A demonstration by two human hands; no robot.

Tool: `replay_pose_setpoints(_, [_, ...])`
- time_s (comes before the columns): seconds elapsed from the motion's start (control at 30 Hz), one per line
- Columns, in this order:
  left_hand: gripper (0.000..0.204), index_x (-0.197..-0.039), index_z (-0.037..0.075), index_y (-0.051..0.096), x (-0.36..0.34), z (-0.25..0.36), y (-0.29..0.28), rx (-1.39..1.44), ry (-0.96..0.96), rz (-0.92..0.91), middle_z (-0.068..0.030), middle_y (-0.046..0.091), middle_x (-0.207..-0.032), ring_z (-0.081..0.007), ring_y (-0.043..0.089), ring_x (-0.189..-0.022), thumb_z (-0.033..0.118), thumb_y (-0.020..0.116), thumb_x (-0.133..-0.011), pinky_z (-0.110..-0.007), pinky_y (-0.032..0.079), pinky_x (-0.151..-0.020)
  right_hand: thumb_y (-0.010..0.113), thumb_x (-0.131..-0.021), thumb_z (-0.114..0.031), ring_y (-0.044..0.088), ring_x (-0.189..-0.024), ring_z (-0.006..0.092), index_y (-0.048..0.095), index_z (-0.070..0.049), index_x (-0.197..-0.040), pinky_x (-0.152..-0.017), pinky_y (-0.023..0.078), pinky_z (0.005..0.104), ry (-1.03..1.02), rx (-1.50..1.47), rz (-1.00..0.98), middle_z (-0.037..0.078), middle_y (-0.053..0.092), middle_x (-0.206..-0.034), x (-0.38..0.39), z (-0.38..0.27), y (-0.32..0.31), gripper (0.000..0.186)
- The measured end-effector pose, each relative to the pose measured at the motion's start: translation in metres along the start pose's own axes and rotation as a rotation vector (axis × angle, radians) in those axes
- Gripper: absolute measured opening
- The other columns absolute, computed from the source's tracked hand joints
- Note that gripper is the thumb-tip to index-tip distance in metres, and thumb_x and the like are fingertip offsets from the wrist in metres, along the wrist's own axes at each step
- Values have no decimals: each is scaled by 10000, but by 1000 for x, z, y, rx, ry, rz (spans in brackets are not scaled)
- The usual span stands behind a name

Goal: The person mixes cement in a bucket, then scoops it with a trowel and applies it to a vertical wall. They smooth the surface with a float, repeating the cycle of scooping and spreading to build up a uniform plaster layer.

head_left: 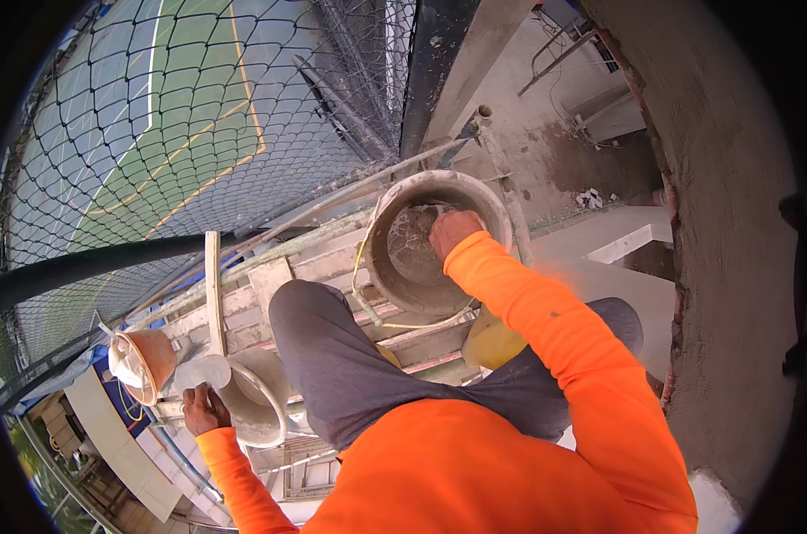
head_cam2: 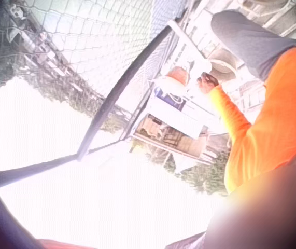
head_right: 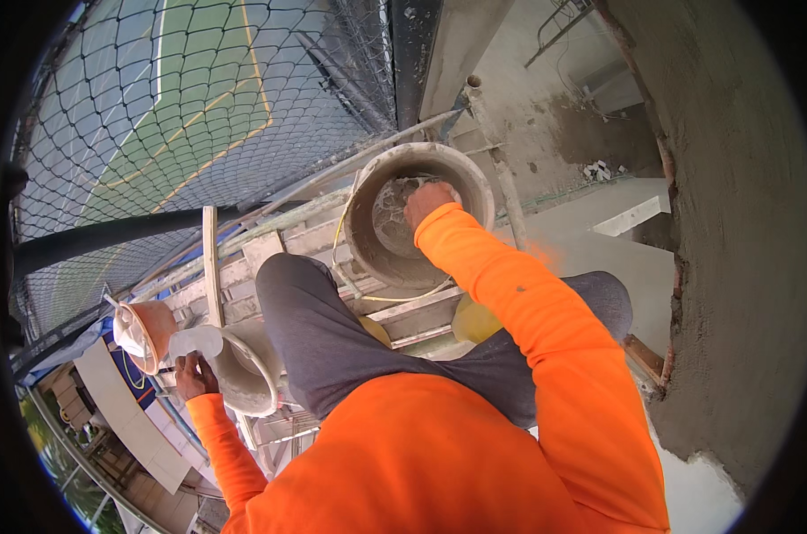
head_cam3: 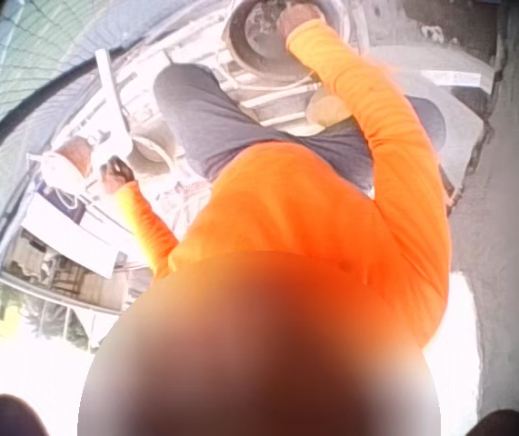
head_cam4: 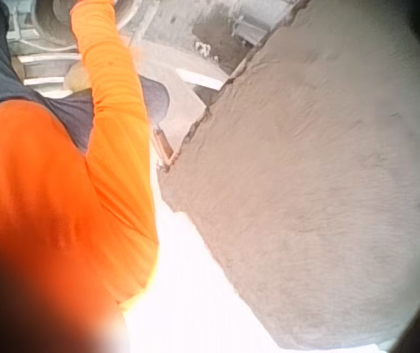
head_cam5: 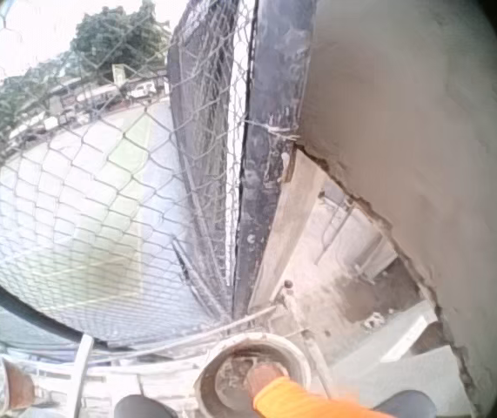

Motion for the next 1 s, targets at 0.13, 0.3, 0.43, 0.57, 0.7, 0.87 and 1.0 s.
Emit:
replay_pose_setpoints(0.13, [51,-943,137,720,54,-91,98,-48,-66,-45,-164,634,-919,-409,675,-816,128,688,-905,-514,556,-725,576,-950,-257,717,-822,259,738,-54,-1010,-615,560,464,-94,-91,226,83,717,-909,57,-52,8,266])
replay_pose_setpoints(0.3, [262,-1132,120,752,91,-132,161,-74,-182,-333,-195,696,-1124,-405,703,-899,192,741,-881,-487,584,-815,535,-958,-232,692,-757,262,679,-10,-1111,-587,532,459,-292,-23,77,121,696,-874,107,-7,11,307])
replay_pose_setpoints(0.43, [430,-1317,34,666,36,-51,66,173,-136,94,-184,690,-1173,-288,700,-842,95,730,-896,-378,585,-762,576,-955,-250,729,-784,233,720,-99,-1024,-618,556,441,32,34,224,38,736,-893,94,56,-17,220])
replay_pose_setpoints(0.57, [422,-1410,-8,593,-23,120,42,1025,-73,-101,-98,661,-1260,-122,655,-880,148,695,-1031,-280,560,-759,534,-962,-213,694,-773,261,651,-3,-1280,-607,552,430,34,52,258,132,720,-925,43,37,-2,399])
replay_pose_setpoints(0.7, [482,-1383,-10,576,20,284,112,1719,-510,-611,-128,652,-1267,-225,693,-1019,170,765,-978,-391,574,-947,518,-966,-205,714,-789,305,615,7,-1349,-616,570,434,-99,-109,91,166,722,-945,62,-1,32,448])
replay_pose_setpoints(0.87, [454,-1294,67,557,135,389,187,1755,-1067,-1317,-174,516,-1368,-396,556,-1260,247,770,-936,-495,530,-1062,544,-980,-219,747,-912,254,670,-47,-1252,-673,599,432,-26,-136,48,76,752,-989,140,-7,10,345])
replay_pose_setpoints(1.0, [482,-1354,70,483,140,421,229,1916,-1092,-1248,-132,515,-1335,-363,549,-1259,228,734,-974,-512,549,-1048,529,-988,-210,752,-884,251,658,-38,-1275,-656,593,431,-54,-148,-34,98,751,-972,128,3,6,359])
Point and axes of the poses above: each hand's wrist, its own x-axis away from the middle knuckle, its own y-axis out of the palm, z = x × y, the point moved 10 cm from there along -x, towards the middle knuckle
